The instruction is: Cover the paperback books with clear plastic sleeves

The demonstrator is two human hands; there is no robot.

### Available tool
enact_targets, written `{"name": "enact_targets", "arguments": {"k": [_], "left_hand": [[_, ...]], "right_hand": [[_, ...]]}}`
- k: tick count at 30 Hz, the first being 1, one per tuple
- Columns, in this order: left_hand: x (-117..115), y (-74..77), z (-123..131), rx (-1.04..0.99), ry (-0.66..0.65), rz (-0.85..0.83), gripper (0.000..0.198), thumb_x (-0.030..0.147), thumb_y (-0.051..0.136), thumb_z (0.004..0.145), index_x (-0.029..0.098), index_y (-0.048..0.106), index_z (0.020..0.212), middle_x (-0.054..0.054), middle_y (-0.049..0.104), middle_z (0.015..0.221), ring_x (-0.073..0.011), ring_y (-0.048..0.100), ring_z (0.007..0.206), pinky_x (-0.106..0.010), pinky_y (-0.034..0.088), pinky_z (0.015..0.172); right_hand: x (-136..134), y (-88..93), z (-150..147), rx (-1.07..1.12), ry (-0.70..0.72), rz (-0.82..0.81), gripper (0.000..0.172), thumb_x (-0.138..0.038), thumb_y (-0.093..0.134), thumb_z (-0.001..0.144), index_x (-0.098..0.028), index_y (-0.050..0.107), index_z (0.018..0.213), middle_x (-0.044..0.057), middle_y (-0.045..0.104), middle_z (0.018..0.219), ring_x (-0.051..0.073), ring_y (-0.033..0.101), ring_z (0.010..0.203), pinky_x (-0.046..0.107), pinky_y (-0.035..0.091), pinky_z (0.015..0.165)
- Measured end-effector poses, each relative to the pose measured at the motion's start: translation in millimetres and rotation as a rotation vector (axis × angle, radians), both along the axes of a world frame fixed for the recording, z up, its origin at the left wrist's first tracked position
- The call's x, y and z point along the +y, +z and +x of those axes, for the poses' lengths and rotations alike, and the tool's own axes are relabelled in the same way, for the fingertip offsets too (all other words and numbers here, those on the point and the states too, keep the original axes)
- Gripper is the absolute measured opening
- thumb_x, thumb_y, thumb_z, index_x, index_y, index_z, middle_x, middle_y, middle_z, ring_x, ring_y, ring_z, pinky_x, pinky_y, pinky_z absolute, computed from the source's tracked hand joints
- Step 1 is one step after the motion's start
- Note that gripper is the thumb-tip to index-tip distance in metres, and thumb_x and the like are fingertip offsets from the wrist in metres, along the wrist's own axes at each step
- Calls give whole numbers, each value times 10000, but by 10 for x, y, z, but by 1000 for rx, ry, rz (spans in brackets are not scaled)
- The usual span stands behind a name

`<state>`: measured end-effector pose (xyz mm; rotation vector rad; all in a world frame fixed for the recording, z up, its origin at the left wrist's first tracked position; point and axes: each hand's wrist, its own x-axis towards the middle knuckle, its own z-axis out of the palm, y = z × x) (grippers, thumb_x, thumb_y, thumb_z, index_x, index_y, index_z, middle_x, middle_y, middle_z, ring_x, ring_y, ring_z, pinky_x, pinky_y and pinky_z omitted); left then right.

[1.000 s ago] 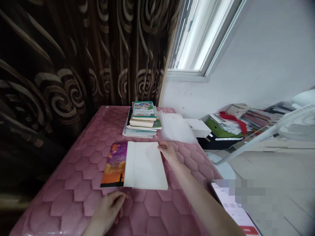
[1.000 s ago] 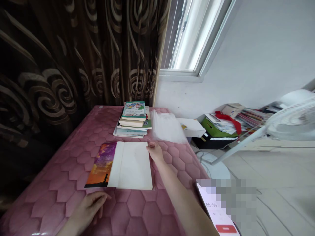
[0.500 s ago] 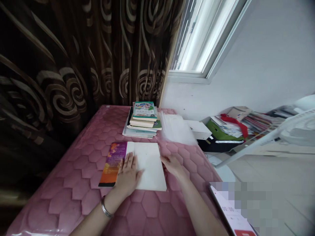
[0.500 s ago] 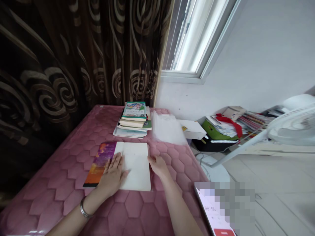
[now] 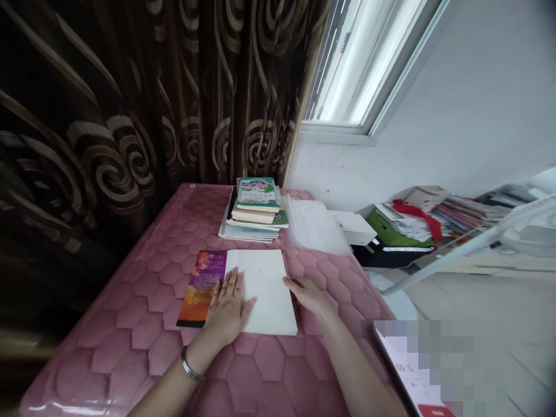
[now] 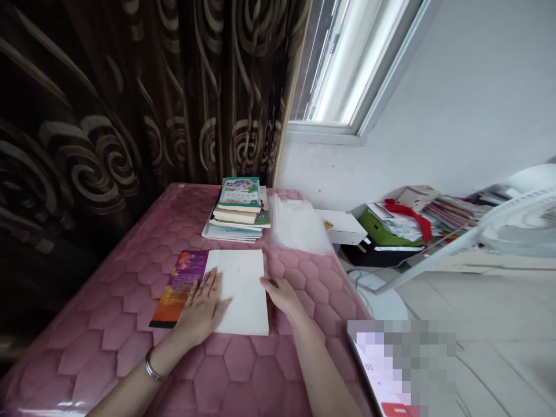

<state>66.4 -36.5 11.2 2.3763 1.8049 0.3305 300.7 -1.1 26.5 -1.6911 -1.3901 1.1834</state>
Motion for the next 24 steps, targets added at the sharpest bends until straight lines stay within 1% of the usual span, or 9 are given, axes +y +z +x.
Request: {"name": "enact_targets", "arguments": {"k": [3,7,11,13,16,19,22,24], "left_hand": [[-8,7,3,17,7,16,672,507,264,932,131,204,1485,-112,186,1552,-263,234,1416,-463,217,1137],[-18,7,-4,12,0,106,649,487,304,930,144,243,1478,-118,277,1526,-272,289,1393,-466,260,1120],[-57,23,9,-15,14,207,559,397,397,913,129,403,1404,-129,414,1461,-280,386,1338,-467,323,1088],[-83,45,23,-44,32,242,489,337,436,898,137,487,1341,-127,480,1414,-277,445,1291,-458,347,1072],[-88,98,22,-121,62,249,408,293,444,893,154,564,1258,-126,548,1348,-267,518,1216,-446,385,1034],[-9,182,-53,-251,70,144,374,329,385,918,183,629,1161,-108,592,1301,-251,557,1165,-424,419,992],[130,279,-209,-459,122,-83,458,457,341,915,185,695,1016,-116,632,1243,-269,551,1180,-414,389,1020],[218,334,-333,-672,169,-258,511,559,369,875,190,712,963,-124,652,1210,-292,532,1206,-409,349,1051]], "right_hand": [[-11,-17,-25,121,1,-24,307,-464,608,721,-161,653,738,74,718,829,229,646,785,300,457,664],[-22,-64,-50,306,-53,-68,269,-432,666,680,-177,634,761,70,716,835,215,647,769,301,470,674],[-48,-55,-73,423,-98,-153,246,-394,688,677,-191,642,806,69,720,826,211,656,732,310,488,651],[-70,-25,-91,439,-114,-151,246,-399,692,684,-193,651,812,69,724,823,212,662,735,306,489,645],[-93,39,-128,473,-110,-100,249,-415,703,686,-187,660,777,71,732,828,214,665,754,298,487,662],[-84,122,-181,503,-109,-25,270,-430,717,676,-182,675,776,66,735,843,218,666,797,295,490,691],[-57,221,-267,527,-115,46,329,-476,714,677,-192,696,840,58,733,877,221,669,817,310,507,708],[-51,293,-355,509,-86,120,353,-508,693,701,-201,707,875,57,731,894,226,672,823,330,520,717]]}}
